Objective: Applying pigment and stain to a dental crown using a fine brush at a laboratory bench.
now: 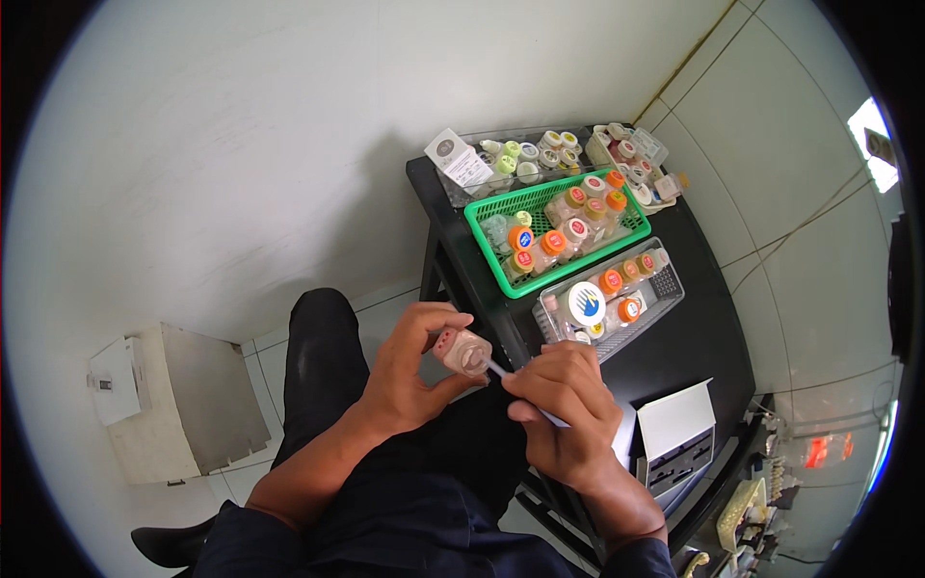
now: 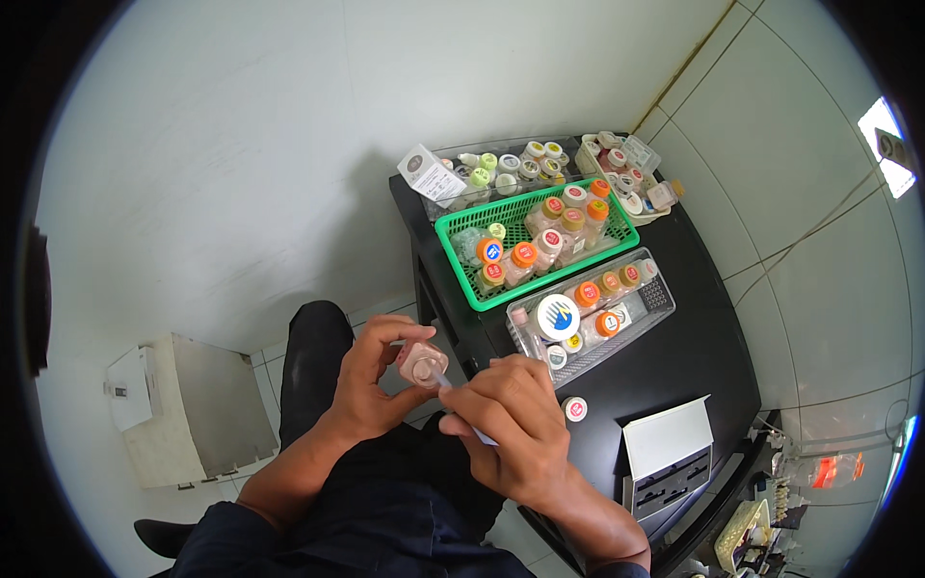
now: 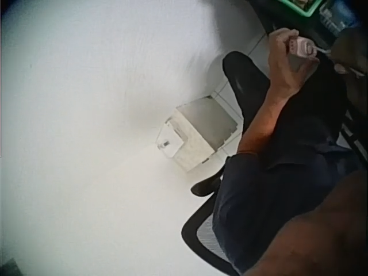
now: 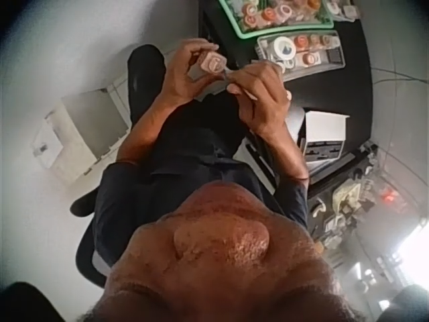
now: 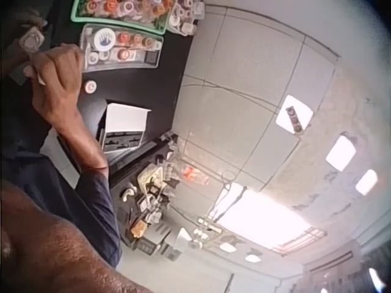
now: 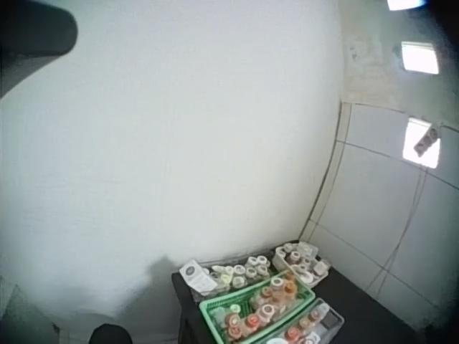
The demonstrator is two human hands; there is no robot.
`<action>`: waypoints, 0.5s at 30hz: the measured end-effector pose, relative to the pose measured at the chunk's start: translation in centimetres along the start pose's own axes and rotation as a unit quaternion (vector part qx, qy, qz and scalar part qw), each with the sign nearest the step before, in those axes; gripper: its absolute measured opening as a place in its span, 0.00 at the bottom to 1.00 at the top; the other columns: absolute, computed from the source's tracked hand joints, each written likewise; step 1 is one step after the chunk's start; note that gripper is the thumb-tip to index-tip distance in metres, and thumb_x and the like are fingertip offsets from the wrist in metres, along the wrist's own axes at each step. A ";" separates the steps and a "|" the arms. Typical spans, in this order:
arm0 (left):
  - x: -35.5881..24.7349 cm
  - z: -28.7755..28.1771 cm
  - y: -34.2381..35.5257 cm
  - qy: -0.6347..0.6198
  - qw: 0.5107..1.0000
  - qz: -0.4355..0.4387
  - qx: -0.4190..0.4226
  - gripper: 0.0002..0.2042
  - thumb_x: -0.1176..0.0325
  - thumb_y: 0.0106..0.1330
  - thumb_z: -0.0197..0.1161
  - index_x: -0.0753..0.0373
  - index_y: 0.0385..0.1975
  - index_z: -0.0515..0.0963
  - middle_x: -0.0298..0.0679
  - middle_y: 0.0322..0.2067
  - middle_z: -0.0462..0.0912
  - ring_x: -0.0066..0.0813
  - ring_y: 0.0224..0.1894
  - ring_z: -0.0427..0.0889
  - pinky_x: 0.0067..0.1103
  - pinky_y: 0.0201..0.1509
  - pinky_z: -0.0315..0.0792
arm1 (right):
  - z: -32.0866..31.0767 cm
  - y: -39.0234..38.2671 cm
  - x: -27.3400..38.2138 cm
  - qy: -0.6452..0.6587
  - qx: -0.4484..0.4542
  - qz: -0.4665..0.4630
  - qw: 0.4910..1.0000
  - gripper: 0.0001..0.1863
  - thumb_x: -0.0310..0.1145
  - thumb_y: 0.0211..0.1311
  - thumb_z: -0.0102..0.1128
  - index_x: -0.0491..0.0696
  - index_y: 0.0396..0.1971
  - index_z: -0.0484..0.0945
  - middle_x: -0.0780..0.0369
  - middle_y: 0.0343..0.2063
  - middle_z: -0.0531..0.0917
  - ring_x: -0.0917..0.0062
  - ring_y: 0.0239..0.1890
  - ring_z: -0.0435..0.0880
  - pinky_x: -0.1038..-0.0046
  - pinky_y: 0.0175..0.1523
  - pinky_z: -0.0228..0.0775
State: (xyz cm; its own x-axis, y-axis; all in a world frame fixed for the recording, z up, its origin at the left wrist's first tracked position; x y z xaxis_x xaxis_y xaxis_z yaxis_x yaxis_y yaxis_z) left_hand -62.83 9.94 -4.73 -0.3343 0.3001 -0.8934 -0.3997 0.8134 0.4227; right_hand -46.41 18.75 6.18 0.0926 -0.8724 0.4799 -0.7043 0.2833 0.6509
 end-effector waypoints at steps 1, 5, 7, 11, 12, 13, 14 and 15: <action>-0.3 0.1 0.1 0.020 1.000 0.008 -0.004 0.34 0.74 0.56 0.86 0.61 0.62 0.75 0.46 0.57 0.79 0.42 0.58 0.84 0.32 0.59 0.80 | 0.3 0.0 0.0 -0.025 0.001 -0.013 1.000 0.15 0.29 0.57 0.81 0.45 0.43 0.88 0.62 0.33 0.85 0.67 0.35 0.85 0.61 0.49 0.76; -0.8 0.6 0.2 0.018 0.999 0.035 -0.008 0.33 0.75 0.54 0.86 0.61 0.61 0.76 0.47 0.56 0.79 0.46 0.57 0.84 0.33 0.59 0.79 | 0.8 -0.1 -0.7 -0.005 0.024 0.033 0.999 0.15 0.27 0.55 0.80 0.45 0.43 0.90 0.63 0.34 0.86 0.69 0.33 0.82 0.67 0.45 0.70; -1.2 0.8 0.3 0.059 0.996 0.067 -0.002 0.31 0.75 0.57 0.85 0.62 0.61 0.77 0.46 0.57 0.80 0.39 0.57 0.86 0.30 0.59 0.81 | 0.8 -0.3 -1.0 0.009 0.032 0.043 0.998 0.14 0.26 0.56 0.80 0.45 0.43 0.90 0.63 0.34 0.86 0.69 0.32 0.82 0.67 0.45 0.70; -1.0 0.7 0.0 0.061 0.995 0.076 -0.014 0.32 0.73 0.56 0.86 0.61 0.59 0.77 0.46 0.56 0.82 0.41 0.56 0.86 0.31 0.57 0.81 | 1.1 -0.5 -1.0 0.062 0.042 0.075 0.994 0.12 0.25 0.57 0.79 0.45 0.42 0.90 0.62 0.33 0.87 0.69 0.31 0.81 0.68 0.44 0.69; -0.9 0.7 -0.1 0.056 0.996 0.072 -0.014 0.32 0.73 0.55 0.86 0.60 0.60 0.77 0.46 0.56 0.81 0.41 0.55 0.86 0.31 0.57 0.81 | 1.1 -0.5 -1.0 0.063 0.044 0.074 0.994 0.12 0.25 0.57 0.79 0.45 0.42 0.90 0.62 0.33 0.87 0.69 0.31 0.81 0.68 0.44 0.69; -0.9 0.7 -0.2 0.051 0.996 0.069 -0.013 0.32 0.72 0.55 0.87 0.60 0.60 0.78 0.46 0.56 0.81 0.41 0.55 0.86 0.31 0.56 0.81 | 1.1 -0.3 -1.0 0.050 0.035 0.069 0.996 0.13 0.25 0.56 0.79 0.45 0.42 0.91 0.62 0.32 0.87 0.69 0.31 0.81 0.67 0.44 0.69; -1.0 0.7 -0.2 0.051 0.996 0.069 -0.015 0.32 0.72 0.55 0.87 0.60 0.60 0.78 0.46 0.56 0.81 0.41 0.55 0.86 0.31 0.56 0.81 | 1.0 -0.2 -0.9 0.038 0.027 0.063 0.997 0.13 0.24 0.55 0.79 0.45 0.42 0.91 0.62 0.31 0.87 0.69 0.32 0.81 0.67 0.44 0.69; -1.3 0.6 -0.2 0.059 0.996 0.071 -0.016 0.32 0.72 0.55 0.87 0.60 0.60 0.78 0.46 0.57 0.81 0.41 0.54 0.86 0.32 0.56 0.81 | 1.0 -0.2 -0.9 0.038 0.028 0.063 0.997 0.13 0.24 0.55 0.79 0.45 0.42 0.91 0.62 0.31 0.87 0.69 0.32 0.81 0.67 0.44 0.69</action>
State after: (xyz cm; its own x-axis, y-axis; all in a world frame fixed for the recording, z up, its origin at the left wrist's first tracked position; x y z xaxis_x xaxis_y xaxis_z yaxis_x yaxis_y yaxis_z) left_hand -61.79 9.72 -3.77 -0.4863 0.3498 -0.8007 -0.3677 0.7494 0.5507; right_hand -47.09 19.08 5.03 0.0528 -0.7984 0.5998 -0.7518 0.3635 0.5501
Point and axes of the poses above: each hand's wrist, its own y-axis towards the middle knuckle, its own z-axis out of the palm, x = y × z, the point moved 5 cm from there along y, towards the middle knuckle
